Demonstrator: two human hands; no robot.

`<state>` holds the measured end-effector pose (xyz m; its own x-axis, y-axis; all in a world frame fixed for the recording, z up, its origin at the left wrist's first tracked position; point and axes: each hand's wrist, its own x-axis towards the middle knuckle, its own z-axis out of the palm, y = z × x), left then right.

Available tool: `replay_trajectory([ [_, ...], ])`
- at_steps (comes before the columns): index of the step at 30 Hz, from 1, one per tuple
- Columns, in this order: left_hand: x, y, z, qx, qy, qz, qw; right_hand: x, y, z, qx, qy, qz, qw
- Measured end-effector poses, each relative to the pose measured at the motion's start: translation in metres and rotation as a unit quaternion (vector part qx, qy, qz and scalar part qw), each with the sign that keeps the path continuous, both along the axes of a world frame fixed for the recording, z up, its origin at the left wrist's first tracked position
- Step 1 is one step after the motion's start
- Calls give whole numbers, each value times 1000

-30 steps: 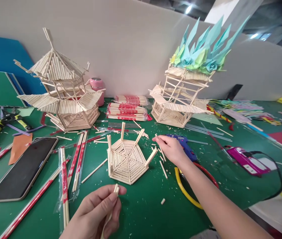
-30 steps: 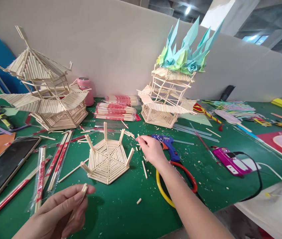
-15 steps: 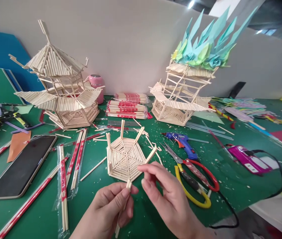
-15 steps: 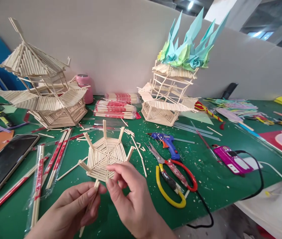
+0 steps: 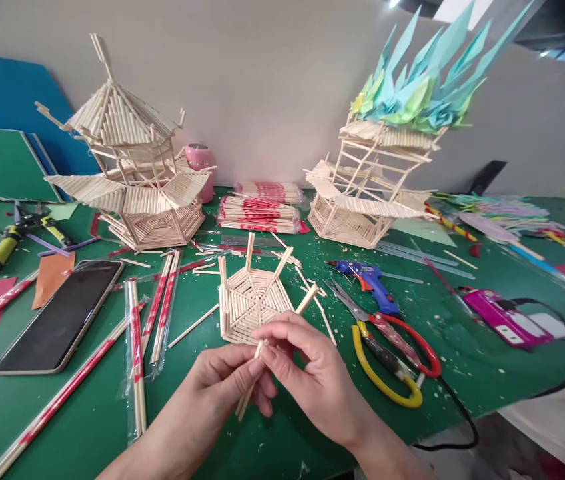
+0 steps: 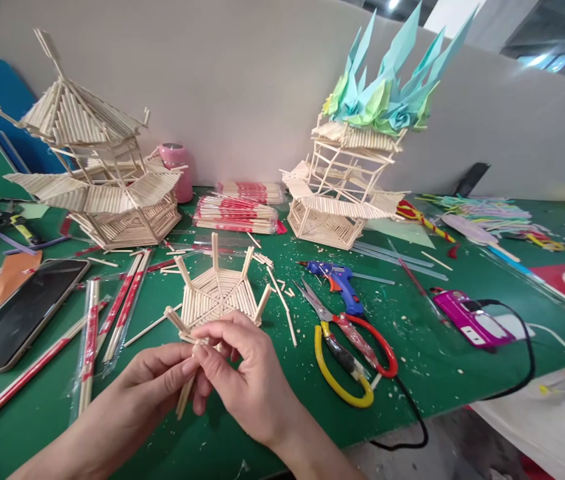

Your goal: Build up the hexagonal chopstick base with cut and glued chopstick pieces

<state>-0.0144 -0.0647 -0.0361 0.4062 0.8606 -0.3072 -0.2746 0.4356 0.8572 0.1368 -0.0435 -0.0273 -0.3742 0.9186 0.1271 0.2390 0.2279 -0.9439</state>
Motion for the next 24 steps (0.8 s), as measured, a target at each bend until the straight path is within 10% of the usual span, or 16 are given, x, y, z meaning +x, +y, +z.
replay_trajectory([
  [7,4,-4,-4,-15,48,-26,998,-5,-6,-9,-40,47,10,998],
  [11,-6,-9,-5,111,198,-97,969,-1,-7,-14,-58,98,-50,992],
  [14,-25,-8,-10,259,395,-76,878,7,-6,-13,-63,111,-85,988],
  [20,-53,25,-13,342,765,-82,540,12,-10,-12,-44,74,-57,995],
  [24,-51,42,-13,341,790,-143,489,10,-12,-14,-48,47,-50,996],
])
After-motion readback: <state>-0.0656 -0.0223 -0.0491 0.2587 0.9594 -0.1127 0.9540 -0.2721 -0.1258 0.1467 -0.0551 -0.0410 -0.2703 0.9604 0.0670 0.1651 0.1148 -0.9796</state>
